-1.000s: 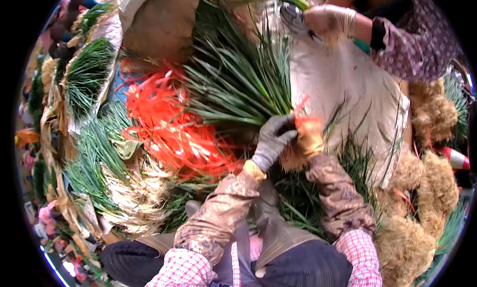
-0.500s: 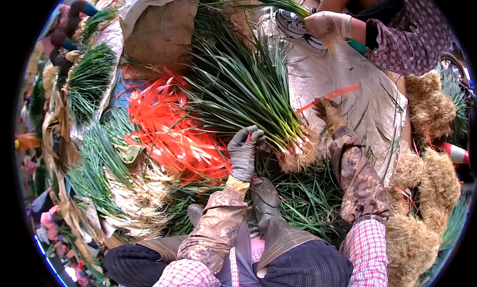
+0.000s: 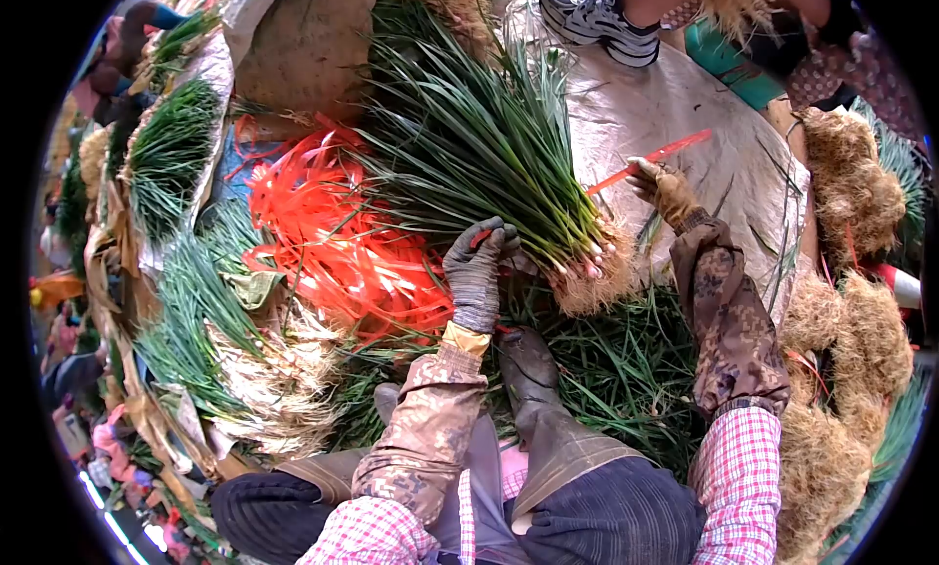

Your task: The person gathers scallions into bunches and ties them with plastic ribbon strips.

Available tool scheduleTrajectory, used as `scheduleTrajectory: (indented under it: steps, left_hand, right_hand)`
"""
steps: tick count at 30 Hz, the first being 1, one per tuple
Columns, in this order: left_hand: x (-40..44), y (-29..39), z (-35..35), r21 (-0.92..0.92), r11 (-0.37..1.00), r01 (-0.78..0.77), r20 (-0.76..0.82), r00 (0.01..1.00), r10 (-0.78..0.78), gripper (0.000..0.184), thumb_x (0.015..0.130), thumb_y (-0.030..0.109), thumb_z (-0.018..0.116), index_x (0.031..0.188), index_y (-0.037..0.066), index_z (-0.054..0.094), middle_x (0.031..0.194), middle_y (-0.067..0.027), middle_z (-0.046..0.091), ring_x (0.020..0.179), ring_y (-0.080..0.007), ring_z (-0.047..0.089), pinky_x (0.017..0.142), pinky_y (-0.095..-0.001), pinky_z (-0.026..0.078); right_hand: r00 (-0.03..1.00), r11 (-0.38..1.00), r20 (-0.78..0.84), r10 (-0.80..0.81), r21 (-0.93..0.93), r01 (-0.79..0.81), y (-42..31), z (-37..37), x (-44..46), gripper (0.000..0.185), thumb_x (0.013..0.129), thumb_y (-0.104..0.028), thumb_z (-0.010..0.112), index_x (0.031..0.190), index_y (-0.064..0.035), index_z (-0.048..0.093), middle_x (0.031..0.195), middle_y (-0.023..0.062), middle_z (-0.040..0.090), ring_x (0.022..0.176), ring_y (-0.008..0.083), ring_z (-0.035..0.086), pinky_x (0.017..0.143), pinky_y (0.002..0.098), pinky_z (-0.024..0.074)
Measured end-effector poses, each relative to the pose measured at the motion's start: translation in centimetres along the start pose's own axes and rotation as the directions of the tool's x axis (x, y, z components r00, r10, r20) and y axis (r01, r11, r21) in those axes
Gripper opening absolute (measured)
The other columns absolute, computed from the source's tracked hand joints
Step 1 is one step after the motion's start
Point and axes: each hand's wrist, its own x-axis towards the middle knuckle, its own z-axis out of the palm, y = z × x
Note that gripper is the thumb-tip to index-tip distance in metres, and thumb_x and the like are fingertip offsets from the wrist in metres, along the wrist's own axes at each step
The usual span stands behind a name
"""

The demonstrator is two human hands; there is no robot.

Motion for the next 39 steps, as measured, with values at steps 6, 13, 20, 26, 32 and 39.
scheduleTrajectory:
  steps: [6,13,20,26,32,39]
  left_hand:
    - [0.1,-0.3,0.0,0.059,0.998,0.016,-0.031,0.999,-0.014,0.025,0.083,0.008,0.068,0.106,0.001,0.062,0.090,-0.0116,0.068,0.076,-0.0198,0.067,0.071,-0.0304,0.057]
    - [-0.2,0.0,0.0,0.031,0.999,-0.006,0.003,1.000,0.006,0.022,0.083,0.006,0.068,0.104,0.001,0.063,0.091,-0.0120,0.068,0.078,-0.0199,0.067,0.072,-0.0306,0.058]
    - [0.0,-0.3,-0.1,0.045,0.999,-0.014,-0.021,1.000,0.015,0.022,0.083,0.007,0.069,0.103,0.002,0.064,0.090,-0.0109,0.068,0.076,-0.0187,0.067,0.070,-0.0293,0.057]
    - [0.4,-0.6,-0.5,0.145,0.989,-0.026,-0.018,0.999,0.029,0.020,0.084,0.006,0.066,0.105,0.002,0.064,0.092,-0.0084,0.067,0.076,-0.0161,0.065,0.071,-0.0275,0.056]
    - [0.5,-1.5,-1.0,0.125,0.990,-0.065,0.016,0.998,0.063,0.020,0.084,0.006,0.067,0.103,0.000,0.066,0.091,-0.0051,0.067,0.076,-0.0114,0.063,0.072,-0.0259,0.054]
    - [-2.2,0.1,0.6,0.235,0.970,-0.059,0.122,0.992,0.031,0.020,0.085,0.003,0.064,0.104,-0.001,0.065,0.088,-0.0077,0.068,0.077,-0.0121,0.064,0.071,-0.0258,0.054]
  right_hand:
    - [0.988,0.991,0.136,-0.080,0.122,0.063,0.4,-0.6,0.0,0.030,0.093,-0.025,0.055,0.114,-0.0039,0.062,0.105,0.0072,0.066,0.091,0.0176,0.064,0.077,0.0294,0.0527]
    - [0.849,0.856,0.350,-0.396,-0.192,0.479,0.3,-1.7,2.2,0.032,0.092,-0.025,0.057,0.112,0.0001,0.061,0.100,0.0111,0.067,0.090,0.0211,0.065,0.075,0.0312,0.0537]
    - [0.797,0.829,0.539,0.273,0.288,-0.479,-5.4,3.3,-3.7,0.027,0.091,-0.025,0.051,0.106,-0.0041,0.059,0.096,0.0096,0.063,0.087,0.0202,0.064,0.078,0.0344,0.0541]
    - [0.288,0.482,0.863,0.415,0.060,-0.874,-4.8,8.0,-10.4,0.019,0.089,-0.024,0.044,0.098,-0.0095,0.052,0.094,0.0068,0.056,0.085,0.0197,0.057,0.074,0.0359,0.0496]
    - [0.082,0.350,0.948,0.308,-0.033,-0.936,4.7,7.8,-7.9,0.032,0.086,-0.031,0.044,0.110,-0.0098,0.045,0.109,0.0090,0.048,0.099,0.0240,0.047,0.085,0.0420,0.0397]
    - [0.130,0.404,0.765,0.631,-0.181,-0.897,-1.5,6.7,-10.6,0.109,0.069,-0.086,0.030,0.146,-0.0090,0.025,0.146,0.0152,0.029,0.138,0.0266,0.020,0.112,0.0483,0.0067]
